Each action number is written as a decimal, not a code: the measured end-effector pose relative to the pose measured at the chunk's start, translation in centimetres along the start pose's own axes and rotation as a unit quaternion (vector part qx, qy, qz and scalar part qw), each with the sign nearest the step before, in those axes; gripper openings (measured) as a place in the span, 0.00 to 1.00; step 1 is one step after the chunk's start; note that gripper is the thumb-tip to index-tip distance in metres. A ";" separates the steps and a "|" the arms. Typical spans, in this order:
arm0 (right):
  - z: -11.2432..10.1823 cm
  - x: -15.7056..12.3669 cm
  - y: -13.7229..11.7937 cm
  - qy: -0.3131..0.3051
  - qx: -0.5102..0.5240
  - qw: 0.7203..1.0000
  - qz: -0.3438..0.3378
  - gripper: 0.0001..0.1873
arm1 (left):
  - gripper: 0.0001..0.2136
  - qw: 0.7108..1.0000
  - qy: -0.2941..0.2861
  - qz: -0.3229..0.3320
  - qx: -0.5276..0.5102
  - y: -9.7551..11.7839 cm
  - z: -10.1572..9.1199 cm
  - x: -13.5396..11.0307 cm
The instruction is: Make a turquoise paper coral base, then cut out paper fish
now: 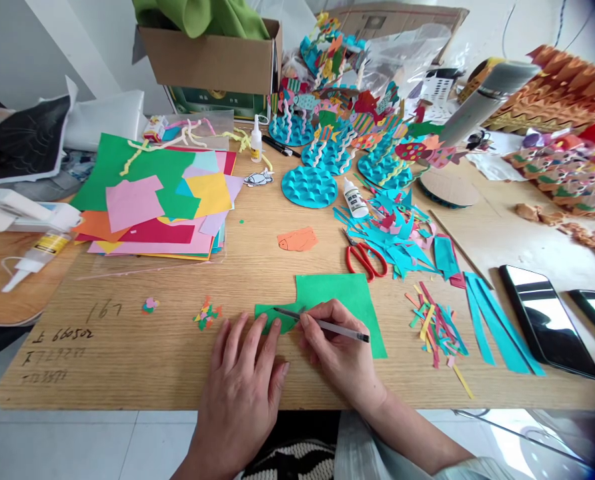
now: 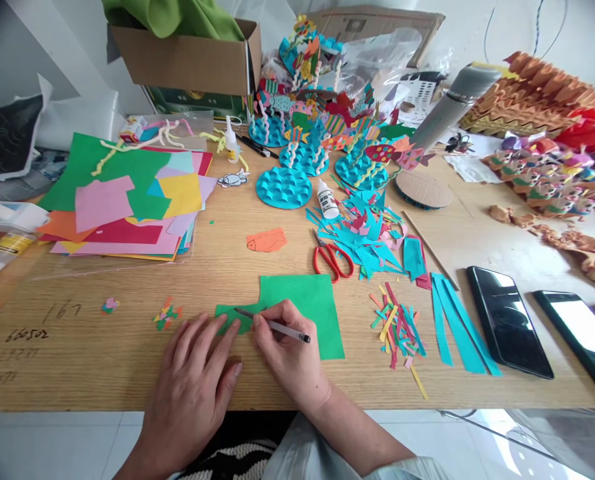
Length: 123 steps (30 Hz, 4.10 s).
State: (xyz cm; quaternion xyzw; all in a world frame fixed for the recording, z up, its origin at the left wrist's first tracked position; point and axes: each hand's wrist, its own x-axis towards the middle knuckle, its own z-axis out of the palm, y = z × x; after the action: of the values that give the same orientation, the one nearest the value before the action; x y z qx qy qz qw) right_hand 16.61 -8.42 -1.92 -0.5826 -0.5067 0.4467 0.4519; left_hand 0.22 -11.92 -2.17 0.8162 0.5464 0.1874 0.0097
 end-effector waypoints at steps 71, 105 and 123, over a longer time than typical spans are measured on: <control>0.1 -0.1 -0.3 -0.010 0.021 0.999 0.036 0.16 | 0.19 1.000 -0.006 -0.005 -0.006 0.1 -0.1 -0.1; -0.5 -0.3 -0.2 0.089 0.073 0.989 -0.091 0.11 | 0.20 1.000 0.006 -0.003 -0.017 -0.1 0.2 -0.2; -2.1 1.3 -0.3 -0.124 0.093 0.986 0.054 0.13 | 0.16 0.996 0.033 0.025 -0.079 -1.0 0.2 -0.8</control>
State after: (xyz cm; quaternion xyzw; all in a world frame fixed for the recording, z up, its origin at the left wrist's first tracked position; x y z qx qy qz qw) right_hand 18.72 -7.30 -1.32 -0.5045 -0.4833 0.5843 0.4130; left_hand -0.89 -12.24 -2.82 0.8194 0.5095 0.2575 0.0514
